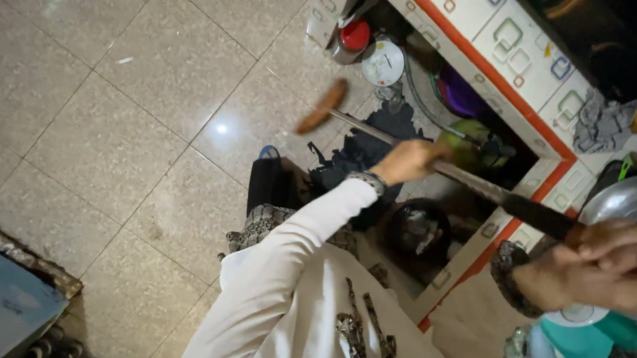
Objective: Sweeping the tiled floor of a house with a broom, moving through various areas including past a motorcycle and kitchen counters.
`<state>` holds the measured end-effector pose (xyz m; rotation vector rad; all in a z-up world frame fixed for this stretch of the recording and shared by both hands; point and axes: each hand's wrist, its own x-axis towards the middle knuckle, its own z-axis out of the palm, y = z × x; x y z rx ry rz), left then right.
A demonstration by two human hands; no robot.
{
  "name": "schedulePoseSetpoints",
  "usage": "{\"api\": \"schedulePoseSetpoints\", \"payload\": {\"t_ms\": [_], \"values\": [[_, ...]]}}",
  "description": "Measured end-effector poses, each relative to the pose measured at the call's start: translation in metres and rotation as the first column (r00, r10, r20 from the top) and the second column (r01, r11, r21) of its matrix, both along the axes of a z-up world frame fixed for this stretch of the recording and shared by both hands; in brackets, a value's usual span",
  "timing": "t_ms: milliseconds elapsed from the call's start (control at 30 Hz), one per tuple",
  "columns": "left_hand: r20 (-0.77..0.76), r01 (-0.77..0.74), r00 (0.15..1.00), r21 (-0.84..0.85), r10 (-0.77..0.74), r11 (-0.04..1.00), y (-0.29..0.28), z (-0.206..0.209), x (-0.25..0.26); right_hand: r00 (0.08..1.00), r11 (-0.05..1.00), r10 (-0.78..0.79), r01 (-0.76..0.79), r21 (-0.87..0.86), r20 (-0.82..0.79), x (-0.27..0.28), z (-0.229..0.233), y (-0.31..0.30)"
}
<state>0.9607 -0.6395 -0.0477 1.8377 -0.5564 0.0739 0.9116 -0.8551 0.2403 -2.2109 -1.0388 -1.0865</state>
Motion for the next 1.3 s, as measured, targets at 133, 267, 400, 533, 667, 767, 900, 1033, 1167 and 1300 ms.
{"api": "schedulePoseSetpoints", "payload": {"t_ms": [133, 267, 400, 533, 667, 767, 900, 1033, 1167, 1300], "values": [[-0.018, 0.066, 0.998, -0.011, -0.066, 0.998, 0.004, -0.009, 0.032, 0.932, 0.928, -0.357, 0.347, 0.136, 0.064, 0.015, 0.001, 0.092], [-0.034, 0.056, 0.998, 0.133, -0.052, 0.99, 0.076, -0.043, 0.072, 0.921, 0.686, -0.057, 0.317, 0.654, -0.386, 0.034, -0.089, 0.133], [-0.033, -0.084, 0.995, 0.241, 0.095, 0.967, 0.179, -0.083, 0.096, 0.883, 0.567, 0.16, 0.284, 0.773, -0.442, 0.059, -0.121, 0.2], [-0.046, -0.18, 0.975, 0.409, 0.218, 0.895, 0.21, -0.073, 0.119, 0.798, 0.353, 0.483, 0.199, 0.914, -0.36, 0.082, -0.119, 0.201], [-0.077, -0.22, 0.968, 0.209, 0.24, 0.953, 0.178, -0.029, 0.138, 0.801, 0.761, -0.598, 0.574, 0.303, -0.017, 0.119, -0.067, 0.166], [-0.014, -0.103, 0.994, 0.172, 0.106, 0.98, 0.161, 0.005, 0.14, 0.964, 0.558, 0.245, -0.05, 0.829, -0.107, 0.144, -0.02, 0.166], [-0.075, -0.062, 0.994, 0.144, 0.074, 0.988, 0.172, 0.024, 0.139, 0.883, 0.524, 0.434, -0.086, 0.847, -0.179, 0.17, -0.007, 0.208], [-0.141, -0.046, 0.988, 0.101, 0.06, 0.994, 0.192, 0.012, 0.178, 0.715, 0.492, 0.647, -0.129, 0.861, -0.263, 0.223, -0.007, 0.24], [-0.085, -0.199, 0.971, 0.246, 0.226, 0.949, 0.252, -0.015, 0.234, 0.475, 0.355, 0.867, -0.381, 0.854, -0.148, 0.299, -0.045, 0.263], [-0.035, -0.333, 0.905, 0.56, 0.423, 0.758, 0.316, -0.073, 0.289, 0.364, 0.396, 0.892, -0.34, 0.853, -0.269, 0.329, -0.109, 0.309]]}}
